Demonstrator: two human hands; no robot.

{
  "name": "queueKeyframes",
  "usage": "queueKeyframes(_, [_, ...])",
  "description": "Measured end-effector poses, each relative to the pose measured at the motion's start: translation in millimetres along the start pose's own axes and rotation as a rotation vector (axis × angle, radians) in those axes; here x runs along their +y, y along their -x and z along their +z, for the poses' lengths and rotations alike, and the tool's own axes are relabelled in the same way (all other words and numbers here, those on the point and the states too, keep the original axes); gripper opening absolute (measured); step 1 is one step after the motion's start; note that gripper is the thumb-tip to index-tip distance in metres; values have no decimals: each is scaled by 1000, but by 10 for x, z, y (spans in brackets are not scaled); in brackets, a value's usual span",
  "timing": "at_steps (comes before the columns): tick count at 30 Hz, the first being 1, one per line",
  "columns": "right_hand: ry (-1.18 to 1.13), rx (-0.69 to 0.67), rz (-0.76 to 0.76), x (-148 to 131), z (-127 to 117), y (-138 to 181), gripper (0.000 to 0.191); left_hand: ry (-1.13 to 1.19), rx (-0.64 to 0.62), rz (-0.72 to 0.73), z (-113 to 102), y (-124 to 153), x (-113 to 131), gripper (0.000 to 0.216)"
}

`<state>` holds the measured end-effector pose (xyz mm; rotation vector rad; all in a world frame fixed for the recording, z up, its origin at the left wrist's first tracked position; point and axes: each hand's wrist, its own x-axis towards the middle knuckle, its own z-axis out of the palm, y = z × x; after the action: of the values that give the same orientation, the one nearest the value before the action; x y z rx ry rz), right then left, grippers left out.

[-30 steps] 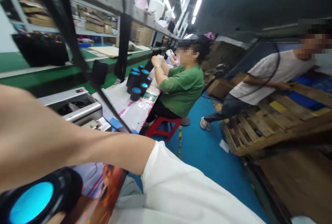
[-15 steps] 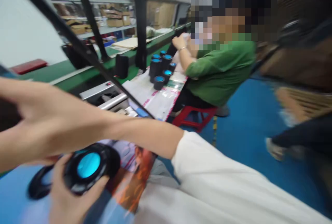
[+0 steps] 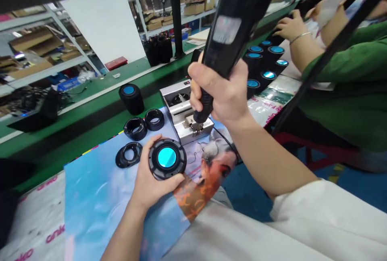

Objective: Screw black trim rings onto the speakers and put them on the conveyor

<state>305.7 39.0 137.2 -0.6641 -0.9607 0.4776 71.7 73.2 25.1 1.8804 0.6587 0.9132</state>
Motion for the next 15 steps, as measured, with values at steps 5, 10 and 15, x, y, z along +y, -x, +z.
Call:
queueKeyframes(5, [101, 70, 98, 336, -140, 110, 67, 11, -16, -24, 20, 18, 14, 99])
queueKeyframes(10, [137, 23, 178, 393, -179, 154, 71, 52, -19, -42, 35, 22, 21, 96])
queueKeyframes(15, [74, 18, 130, 73, 12, 137, 56, 94, -28, -43, 57, -1, 36, 94])
